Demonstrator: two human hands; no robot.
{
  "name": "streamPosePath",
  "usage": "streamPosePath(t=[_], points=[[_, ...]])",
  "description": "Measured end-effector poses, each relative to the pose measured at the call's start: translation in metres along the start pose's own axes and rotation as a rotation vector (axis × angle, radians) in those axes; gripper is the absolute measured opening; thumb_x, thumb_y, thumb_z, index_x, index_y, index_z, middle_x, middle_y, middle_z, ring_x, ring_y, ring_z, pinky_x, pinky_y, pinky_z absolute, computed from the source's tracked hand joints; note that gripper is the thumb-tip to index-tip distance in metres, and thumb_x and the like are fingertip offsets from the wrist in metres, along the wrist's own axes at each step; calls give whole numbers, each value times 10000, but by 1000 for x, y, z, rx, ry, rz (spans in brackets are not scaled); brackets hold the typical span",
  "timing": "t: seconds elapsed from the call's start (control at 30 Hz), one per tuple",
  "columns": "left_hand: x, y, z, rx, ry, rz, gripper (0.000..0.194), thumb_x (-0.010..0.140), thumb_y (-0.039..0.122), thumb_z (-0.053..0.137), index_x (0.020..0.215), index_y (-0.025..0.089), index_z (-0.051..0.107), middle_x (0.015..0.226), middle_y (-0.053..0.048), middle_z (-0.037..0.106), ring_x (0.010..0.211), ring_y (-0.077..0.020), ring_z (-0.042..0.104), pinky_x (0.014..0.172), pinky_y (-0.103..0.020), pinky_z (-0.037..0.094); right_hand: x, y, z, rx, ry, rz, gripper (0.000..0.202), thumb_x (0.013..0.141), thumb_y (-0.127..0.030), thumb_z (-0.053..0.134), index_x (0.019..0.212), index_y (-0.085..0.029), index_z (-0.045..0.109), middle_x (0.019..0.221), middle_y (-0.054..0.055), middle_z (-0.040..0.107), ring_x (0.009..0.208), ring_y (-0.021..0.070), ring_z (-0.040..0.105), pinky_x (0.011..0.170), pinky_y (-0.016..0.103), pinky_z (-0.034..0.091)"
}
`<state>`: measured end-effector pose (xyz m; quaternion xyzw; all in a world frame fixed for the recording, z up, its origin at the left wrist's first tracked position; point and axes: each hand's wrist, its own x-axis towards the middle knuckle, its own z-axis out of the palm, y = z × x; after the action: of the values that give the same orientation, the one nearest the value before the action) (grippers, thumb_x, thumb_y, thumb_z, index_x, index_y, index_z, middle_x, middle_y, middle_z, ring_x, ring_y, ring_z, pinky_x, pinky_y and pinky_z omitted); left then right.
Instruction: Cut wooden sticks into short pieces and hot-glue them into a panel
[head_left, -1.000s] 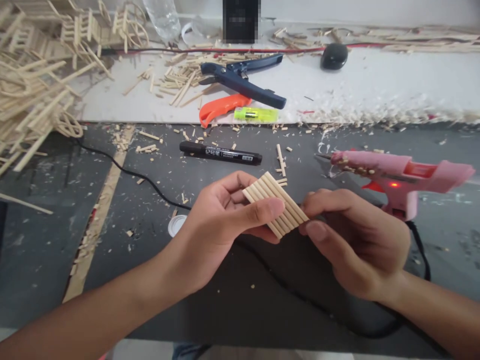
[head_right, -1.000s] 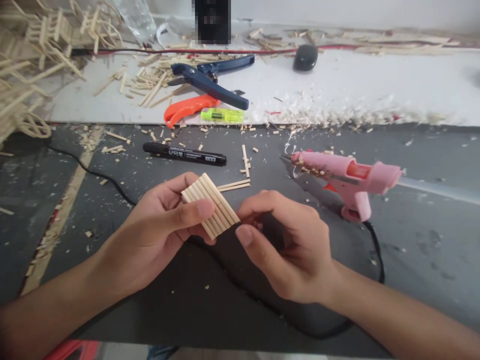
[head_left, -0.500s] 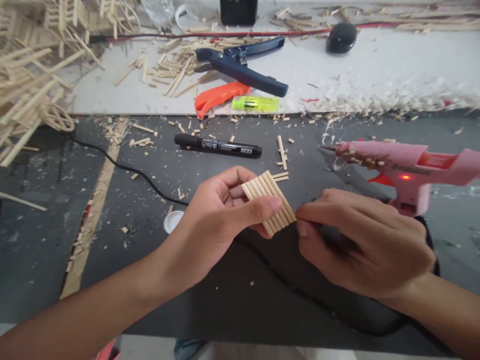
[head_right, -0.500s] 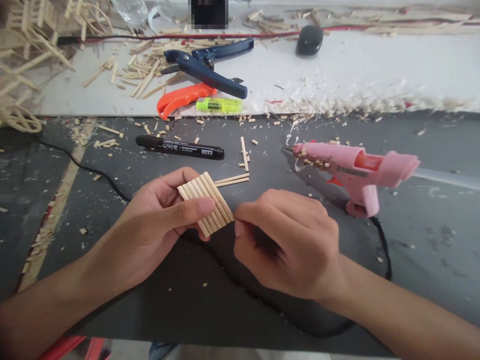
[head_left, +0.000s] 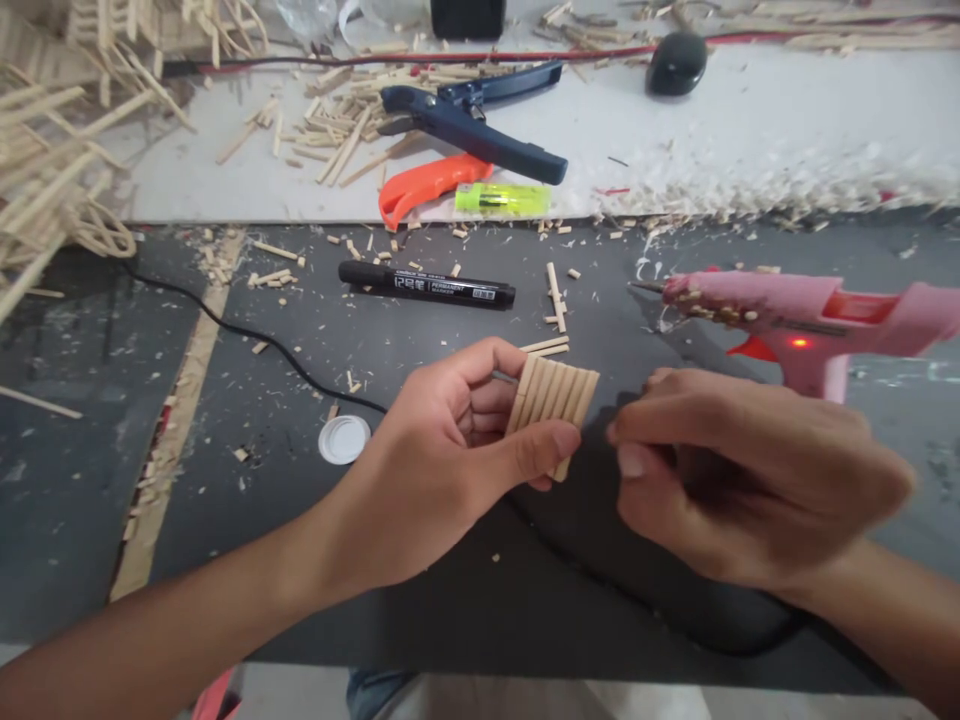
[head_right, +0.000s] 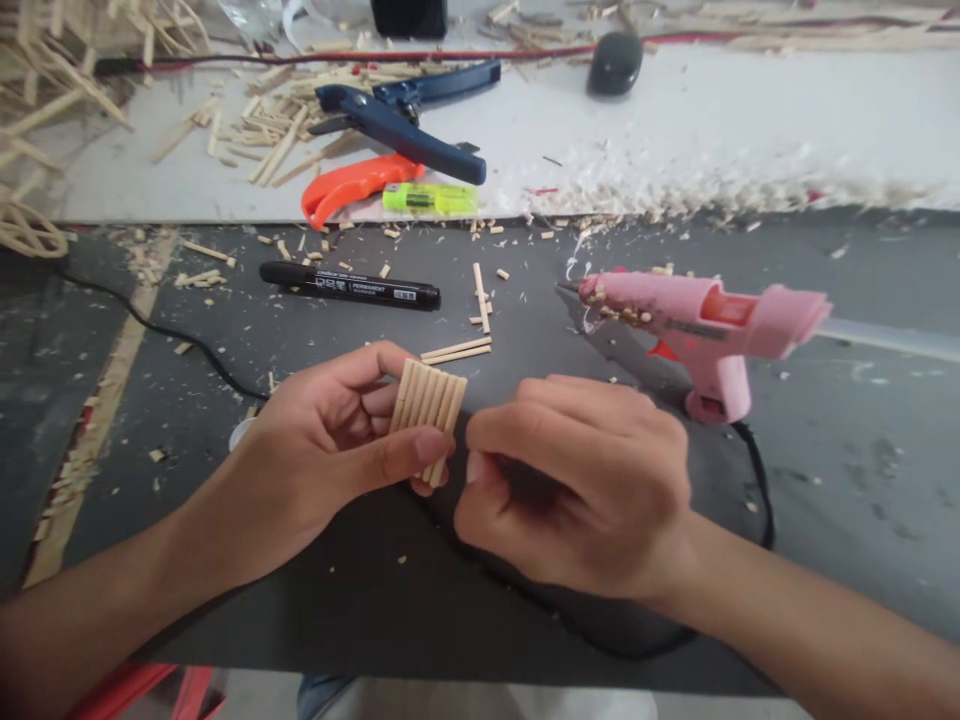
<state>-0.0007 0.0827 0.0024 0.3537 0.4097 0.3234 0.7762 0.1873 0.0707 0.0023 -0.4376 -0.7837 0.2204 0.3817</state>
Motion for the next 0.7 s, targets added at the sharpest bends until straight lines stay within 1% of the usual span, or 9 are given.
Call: streamPosePath(t=[0.1, 0.13, 0.23, 0.33, 0.4, 0.5, 0.57, 0.63, 0.7], points=[[0, 0, -2, -6, 39, 34, 257, 774, 176, 821, 915, 184, 606, 785, 23, 698, 664, -85, 651, 650, -174, 543, -2, 4, -4, 49, 35, -23, 159, 734, -104, 539, 751, -258, 506, 565, -47, 392, 442, 101, 307, 430, 293, 255], [1, 1, -3, -7, 65, 60, 269, 774, 172, 819, 937, 187, 606, 809, 20, 709, 678, -86, 659, 662, -173, 545, -3, 6, -5, 79, 12, -8, 146, 734, -111, 534, 736, -253, 499, 561, -46, 383, 450, 103, 305, 437, 293, 243], [3, 3, -6, 1, 154, 165, 282, 796, 166, 799, 995, 200, 602, 869, 14, 740, 740, -91, 691, 702, -161, 545, -5, 10, -4, 123, -200, -97, 134, 772, -128, 582, 726, -245, 537, 540, -48, 431, 464, 109, 354, 467, 299, 289], [5, 5, -7, 4, 196, 225, 242, 817, 170, 773, 1001, 202, 618, 885, 15, 752, 771, -99, 710, 724, -162, 552, -6, 10, 0, 126, -425, -335, 163, 854, -100, 588, 941, -235, 616, 703, -19, 628, 574, 123, 531, 545, 301, 405], [6, 5, -6, -2, 205, 216, 211, 819, 188, 770, 984, 194, 639, 886, 8, 748, 771, -111, 710, 710, -178, 564, -6, 9, 1, 76, -397, -372, 240, 880, -76, 564, 1056, -236, 594, 820, -4, 678, 627, 125, 576, 567, 298, 437], [6, 4, -5, -10, 178, 180, 249, 755, 186, 824, 956, 173, 676, 846, -1, 736, 749, -121, 696, 674, -185, 570, -6, 7, 2, 15, -179, -229, 244, 864, -112, 622, 1046, -264, 563, 803, -11, 638, 610, 130, 552, 543, 292, 456], [6, 3, -5, -8, 151, 151, 283, 707, 173, 861, 942, 159, 704, 819, -5, 733, 727, -122, 687, 670, -191, 571, -5, 8, 1, -17, -71, -129, 384, 824, -184, 712, 1160, -269, 546, 923, 35, 639, 753, 176, 598, 615, 316, 518], [5, 2, -5, -12, 128, 116, 291, 695, 180, 875, 941, 156, 723, 799, -6, 729, 710, -121, 680, 676, -200, 570, -5, 11, 1, -69, -64, -57, 649, 769, -253, 786, 1341, -255, 481, 1154, 108, 604, 977, 245, 604, 742, 375, 565], [4, 1, -6, -20, 86, 82, 299, 710, 192, 872, 971, 160, 731, 801, -8, 727, 722, -120, 675, 697, -205, 563, -6, 14, 1, -82, -116, -25, 762, 754, -289, 806, 1418, -252, 434, 1291, 136, 552, 1115, 283, 577, 851, 420, 568]])
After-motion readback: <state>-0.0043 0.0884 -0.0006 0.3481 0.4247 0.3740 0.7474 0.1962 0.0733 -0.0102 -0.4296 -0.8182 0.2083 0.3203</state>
